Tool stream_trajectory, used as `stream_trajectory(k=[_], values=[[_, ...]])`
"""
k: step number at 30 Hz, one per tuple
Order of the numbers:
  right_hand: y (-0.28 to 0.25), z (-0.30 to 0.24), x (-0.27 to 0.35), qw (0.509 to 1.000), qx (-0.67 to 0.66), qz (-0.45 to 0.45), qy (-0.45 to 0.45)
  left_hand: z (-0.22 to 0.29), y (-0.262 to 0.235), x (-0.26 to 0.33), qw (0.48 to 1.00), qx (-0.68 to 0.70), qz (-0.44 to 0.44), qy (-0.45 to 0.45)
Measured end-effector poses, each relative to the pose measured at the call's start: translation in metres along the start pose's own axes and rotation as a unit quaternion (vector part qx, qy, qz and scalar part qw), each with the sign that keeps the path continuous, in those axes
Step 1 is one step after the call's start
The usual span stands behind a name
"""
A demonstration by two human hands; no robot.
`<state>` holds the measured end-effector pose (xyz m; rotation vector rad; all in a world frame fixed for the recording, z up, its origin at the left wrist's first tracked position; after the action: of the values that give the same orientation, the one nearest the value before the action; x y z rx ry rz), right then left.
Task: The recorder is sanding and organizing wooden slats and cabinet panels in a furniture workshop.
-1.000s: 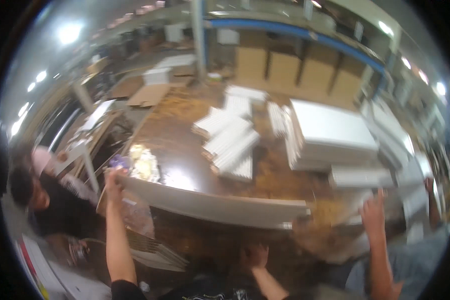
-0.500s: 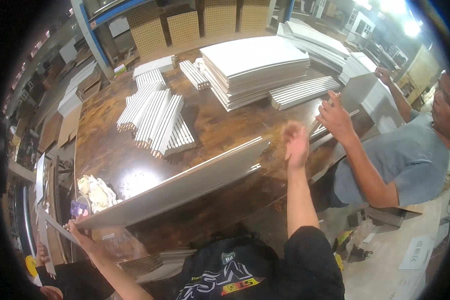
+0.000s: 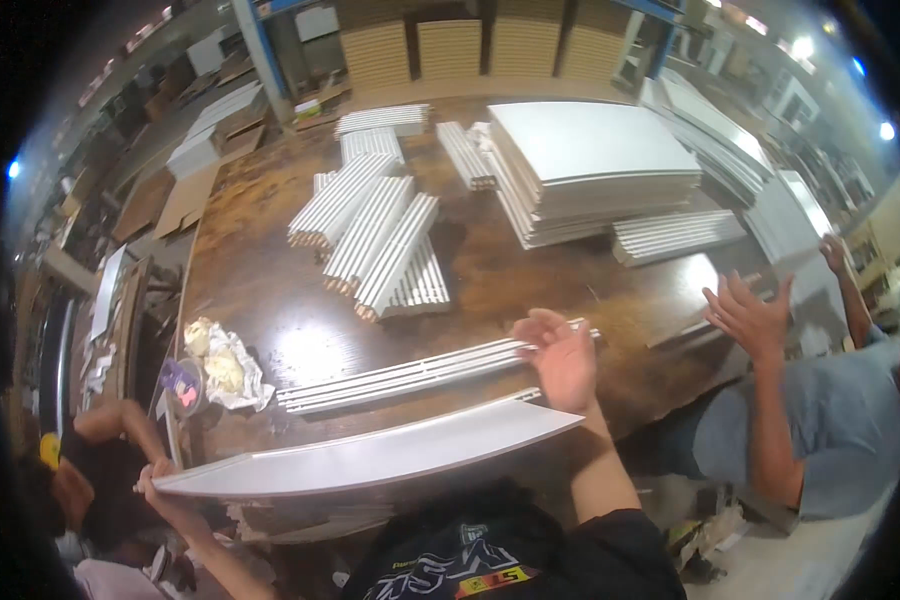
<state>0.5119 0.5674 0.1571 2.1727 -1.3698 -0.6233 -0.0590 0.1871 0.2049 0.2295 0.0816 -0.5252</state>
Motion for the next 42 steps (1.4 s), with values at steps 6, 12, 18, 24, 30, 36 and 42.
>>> stream_trajectory(k=[6,12,18,24,30,36,42], values=[[-0.027,0.032,-0.09,0.908,0.412,0.067,0.034,-0.019,0.003,-0.032,0.997,-0.011,0.072,0.028],[0.031,0.082,-0.161,0.738,0.641,-0.145,-0.156,-0.003,0.077,-0.033,0.982,-0.069,0.176,0.018],[0.06,0.153,-0.201,0.625,0.657,-0.32,-0.274,0.003,0.08,-0.027,0.996,0.011,0.094,0.006],[0.043,0.161,-0.206,0.552,0.712,-0.321,-0.293,-0.007,0.074,-0.031,0.994,0.042,0.101,0.015],[0.033,0.076,-0.201,0.681,0.614,-0.141,-0.373,-0.011,0.068,-0.044,0.997,0.053,0.049,0.005],[-0.037,-0.044,-0.175,0.923,0.167,0.215,-0.271,-0.036,0.012,-0.055,0.996,-0.033,0.086,0.009],[-0.059,-0.105,-0.115,0.901,0.158,0.304,-0.265,-0.054,-0.03,-0.08,0.979,-0.109,0.173,0.0]])
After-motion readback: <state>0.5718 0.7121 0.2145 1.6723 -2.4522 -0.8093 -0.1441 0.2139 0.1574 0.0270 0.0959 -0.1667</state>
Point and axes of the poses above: each hand's wrist, its own x-axis away from the middle knuckle, its own y-axis out of the palm, z = x × y, the point moved 3 cm from there along -x, towards the middle knuckle, and after that the axes turned 3 degrees about x, right-handed, at the moved point
